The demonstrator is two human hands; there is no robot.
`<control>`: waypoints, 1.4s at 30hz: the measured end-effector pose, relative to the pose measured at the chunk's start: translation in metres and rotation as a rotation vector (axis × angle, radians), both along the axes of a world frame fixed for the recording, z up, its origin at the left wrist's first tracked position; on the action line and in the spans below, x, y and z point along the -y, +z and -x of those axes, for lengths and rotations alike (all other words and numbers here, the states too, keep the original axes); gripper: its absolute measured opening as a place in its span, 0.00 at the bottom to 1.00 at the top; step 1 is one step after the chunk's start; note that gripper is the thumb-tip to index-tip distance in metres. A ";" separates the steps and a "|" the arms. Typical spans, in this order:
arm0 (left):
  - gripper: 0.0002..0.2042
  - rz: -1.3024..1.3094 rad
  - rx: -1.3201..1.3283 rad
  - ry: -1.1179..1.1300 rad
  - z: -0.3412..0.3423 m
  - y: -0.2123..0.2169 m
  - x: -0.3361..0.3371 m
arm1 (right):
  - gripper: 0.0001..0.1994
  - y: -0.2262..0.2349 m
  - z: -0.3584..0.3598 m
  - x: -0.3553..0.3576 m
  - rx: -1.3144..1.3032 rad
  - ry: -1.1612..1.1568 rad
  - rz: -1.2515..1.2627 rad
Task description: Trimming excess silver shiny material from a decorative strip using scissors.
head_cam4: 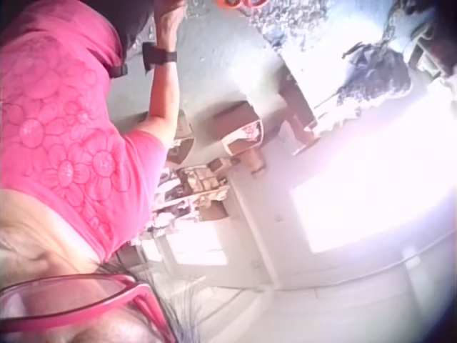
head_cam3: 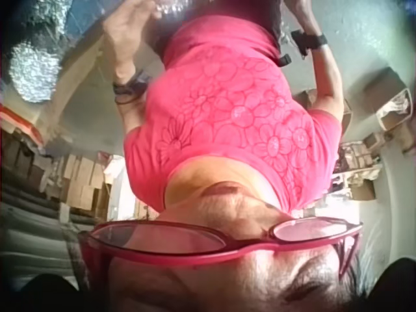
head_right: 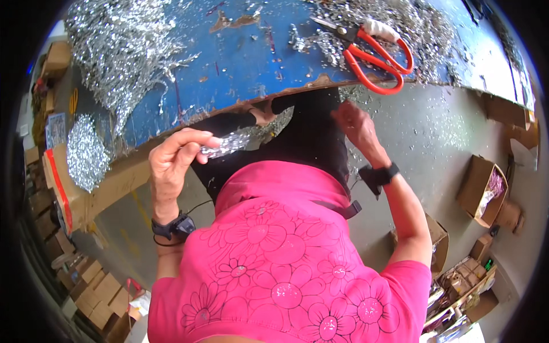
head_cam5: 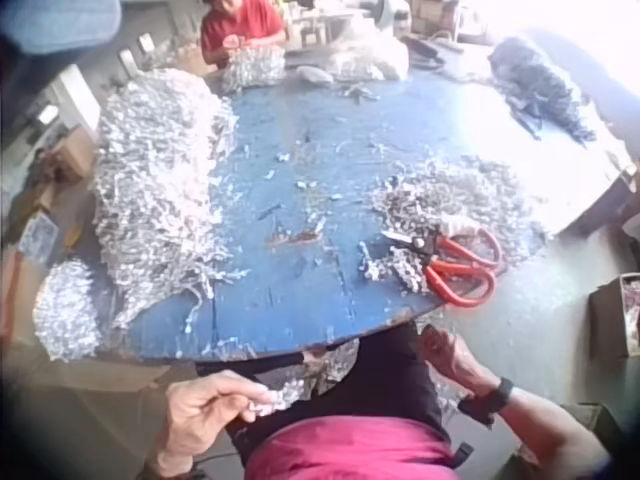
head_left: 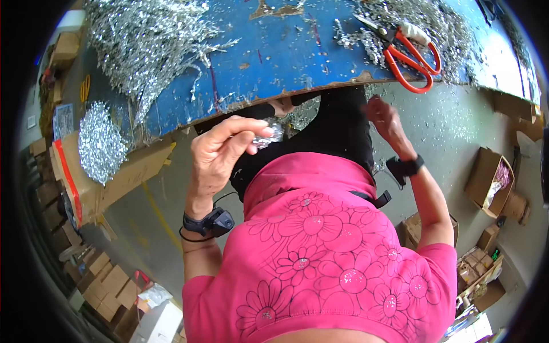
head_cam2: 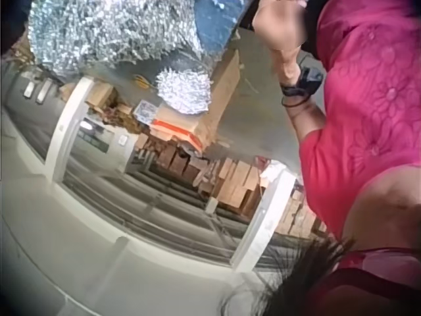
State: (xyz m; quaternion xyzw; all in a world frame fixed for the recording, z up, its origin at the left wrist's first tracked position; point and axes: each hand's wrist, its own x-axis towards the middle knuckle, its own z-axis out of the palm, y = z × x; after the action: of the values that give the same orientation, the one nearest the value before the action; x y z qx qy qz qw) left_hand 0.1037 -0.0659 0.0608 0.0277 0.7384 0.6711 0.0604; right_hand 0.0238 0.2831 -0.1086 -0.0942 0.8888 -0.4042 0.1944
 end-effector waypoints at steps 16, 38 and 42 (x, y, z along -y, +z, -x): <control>0.11 0.805 0.060 -0.102 -0.041 -0.133 0.081 | 0.11 0.082 -0.011 0.063 0.355 0.051 0.505; 0.15 1.110 0.391 0.795 -0.114 -0.218 0.176 | 0.12 0.060 -0.018 0.072 0.313 0.093 0.429; 0.18 1.026 -0.322 -0.061 -0.081 -0.194 0.097 | 0.12 0.046 -0.013 0.073 0.318 0.122 0.439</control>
State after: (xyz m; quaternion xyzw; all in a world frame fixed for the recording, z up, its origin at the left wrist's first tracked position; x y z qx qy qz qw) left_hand 0.1851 -0.1630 -0.1335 0.1188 0.9701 0.2095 -0.0282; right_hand 0.0364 0.2105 -0.0624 -0.1226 0.7311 -0.5843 0.3302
